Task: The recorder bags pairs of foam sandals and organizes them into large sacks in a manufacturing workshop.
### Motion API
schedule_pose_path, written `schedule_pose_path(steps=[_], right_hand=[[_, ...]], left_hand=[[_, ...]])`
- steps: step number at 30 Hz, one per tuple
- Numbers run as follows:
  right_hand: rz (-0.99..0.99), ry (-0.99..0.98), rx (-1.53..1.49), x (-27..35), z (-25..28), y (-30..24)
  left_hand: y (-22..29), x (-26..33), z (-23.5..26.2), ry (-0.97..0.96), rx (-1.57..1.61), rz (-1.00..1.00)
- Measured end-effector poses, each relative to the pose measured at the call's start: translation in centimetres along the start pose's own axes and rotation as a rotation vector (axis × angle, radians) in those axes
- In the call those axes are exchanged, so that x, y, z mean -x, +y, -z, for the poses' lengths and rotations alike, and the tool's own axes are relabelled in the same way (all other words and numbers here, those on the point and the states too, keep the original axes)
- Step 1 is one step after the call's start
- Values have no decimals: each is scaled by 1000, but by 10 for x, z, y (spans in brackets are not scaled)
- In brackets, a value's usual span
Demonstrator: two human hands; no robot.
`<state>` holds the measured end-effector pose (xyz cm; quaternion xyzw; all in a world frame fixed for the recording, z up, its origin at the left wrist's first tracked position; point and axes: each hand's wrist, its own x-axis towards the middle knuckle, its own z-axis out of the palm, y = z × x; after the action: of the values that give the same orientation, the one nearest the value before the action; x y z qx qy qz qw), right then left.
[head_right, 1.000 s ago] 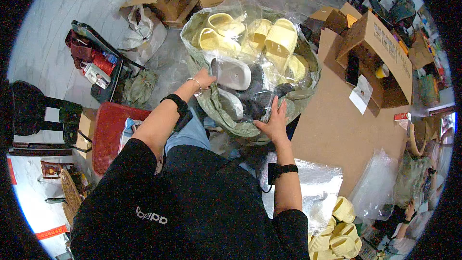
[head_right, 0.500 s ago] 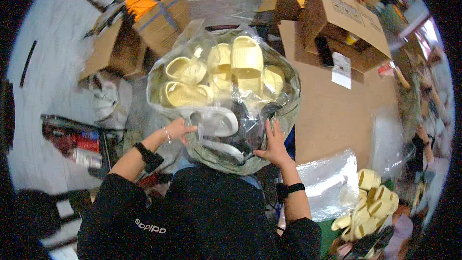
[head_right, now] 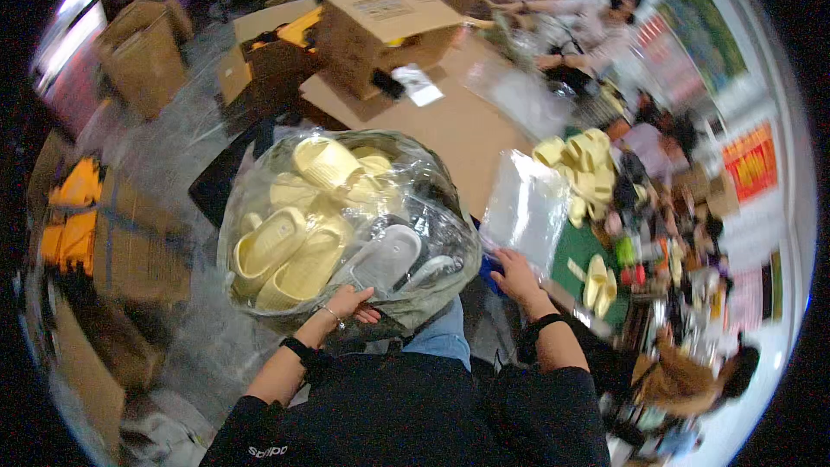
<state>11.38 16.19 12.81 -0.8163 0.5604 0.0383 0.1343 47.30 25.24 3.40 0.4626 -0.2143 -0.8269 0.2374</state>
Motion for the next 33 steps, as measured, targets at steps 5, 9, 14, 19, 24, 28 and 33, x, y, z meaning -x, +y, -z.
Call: schedule_pose_path(steps=[5,9,14,19,24,28,33], right_hand=[[-783,20,192,184,37,24],[-1557,-260,292,381,4,16],[-1864,-621,-231,523,-87,-114],[-1917,-731,-392,622,-179,-174],[-2307,-441,-736,607,-280,-217],[-2394,-497,-636,491,-218,-206],[-2743,-633,9,506,-201,-213]], left_hand=[[-6,10,1,-66,-76,-50],[-5,-11,4,119,-180,-83],[13,-25,-27,83,-335,41],[-4,-45,17,177,-287,162],[2,-40,12,307,-368,178],[-1,-42,11,326,-400,156],[1,-29,11,398,-390,144]])
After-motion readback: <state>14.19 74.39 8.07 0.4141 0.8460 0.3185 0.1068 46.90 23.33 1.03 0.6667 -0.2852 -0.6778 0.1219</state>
